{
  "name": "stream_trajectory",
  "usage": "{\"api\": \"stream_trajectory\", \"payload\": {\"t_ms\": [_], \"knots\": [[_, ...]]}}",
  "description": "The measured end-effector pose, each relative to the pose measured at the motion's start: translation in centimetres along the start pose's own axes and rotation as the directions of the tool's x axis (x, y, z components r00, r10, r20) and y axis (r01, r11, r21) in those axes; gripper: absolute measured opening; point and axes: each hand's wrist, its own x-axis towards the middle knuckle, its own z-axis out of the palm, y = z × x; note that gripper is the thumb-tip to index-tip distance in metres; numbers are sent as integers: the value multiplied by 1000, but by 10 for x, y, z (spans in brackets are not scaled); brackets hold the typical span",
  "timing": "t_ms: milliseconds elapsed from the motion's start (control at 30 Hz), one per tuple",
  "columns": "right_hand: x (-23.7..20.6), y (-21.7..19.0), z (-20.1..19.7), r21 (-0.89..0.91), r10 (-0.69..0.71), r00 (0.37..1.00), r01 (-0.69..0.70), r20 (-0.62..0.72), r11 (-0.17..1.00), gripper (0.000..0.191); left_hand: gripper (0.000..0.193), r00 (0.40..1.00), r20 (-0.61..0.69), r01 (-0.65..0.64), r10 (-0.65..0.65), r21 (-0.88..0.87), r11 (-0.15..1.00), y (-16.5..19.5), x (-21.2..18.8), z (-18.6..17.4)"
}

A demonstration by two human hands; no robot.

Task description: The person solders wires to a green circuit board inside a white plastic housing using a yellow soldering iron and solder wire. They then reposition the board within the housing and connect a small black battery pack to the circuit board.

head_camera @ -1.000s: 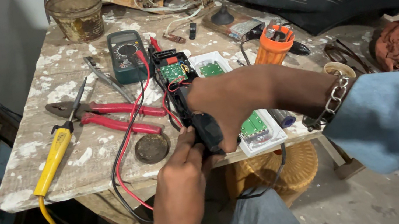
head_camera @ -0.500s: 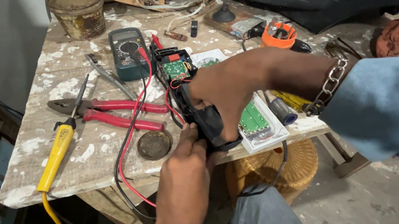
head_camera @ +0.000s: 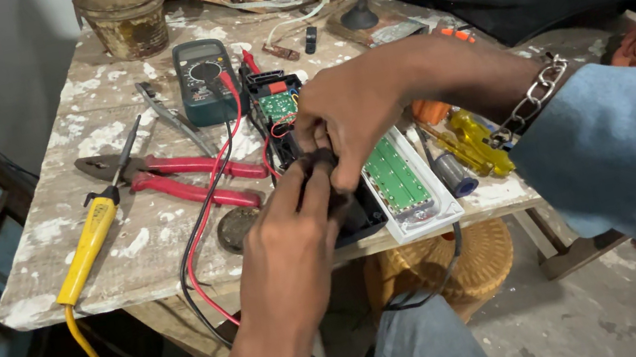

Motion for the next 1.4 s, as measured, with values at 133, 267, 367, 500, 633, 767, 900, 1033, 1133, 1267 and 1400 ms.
{"api": "stream_trajectory", "payload": {"t_ms": [133,267,367,500,633,767,900,1033,1133,1267,1400], "knots": [[-13,11,0,176,-75,986,101,-149,979,54,43,993,-110,-35,34,-5,999,-6,5,2],[-28,22,6,288,-86,953,172,-290,942,55,35,982,-173,58,-80,-127,990,-11,6,-5],[-36,31,12,369,-50,950,168,-310,914,51,37,966,-156,177,-208,-193,965,-17,13,-10],[-39,37,26,373,-84,928,228,-363,899,47,42,901,-132,351,-414,-341,872,-30,17,-13],[-37,40,45,270,-33,900,165,-434,949,41,36,884,34,371,-465,-656,657,-50,24,-17],[-30,41,63,150,-167,810,299,-562,942,34,38,837,202,484,-508,-707,516,-71,39,-28],[-27,39,79,99,-220,721,372,-656,923,29,38,757,311,601,-574,-675,427,-88,51,-36],[-28,36,85,88,-186,705,333,-684,939,27,39,754,421,606,-505,-742,287,-102,54,-41],[-28,33,86,115,-130,690,297,-712,948,26,40,750,484,609,-451,-771,186,-107,57,-44],[-22,30,85,137,-138,585,401,-800,906,27,40,742,517,611,-427,-784,112,-103,57,-46],[-8,22,88,209,-88,553,451,-829,868,30,38,748,513,596,-422,-799,85,-97,57,-46]]}}
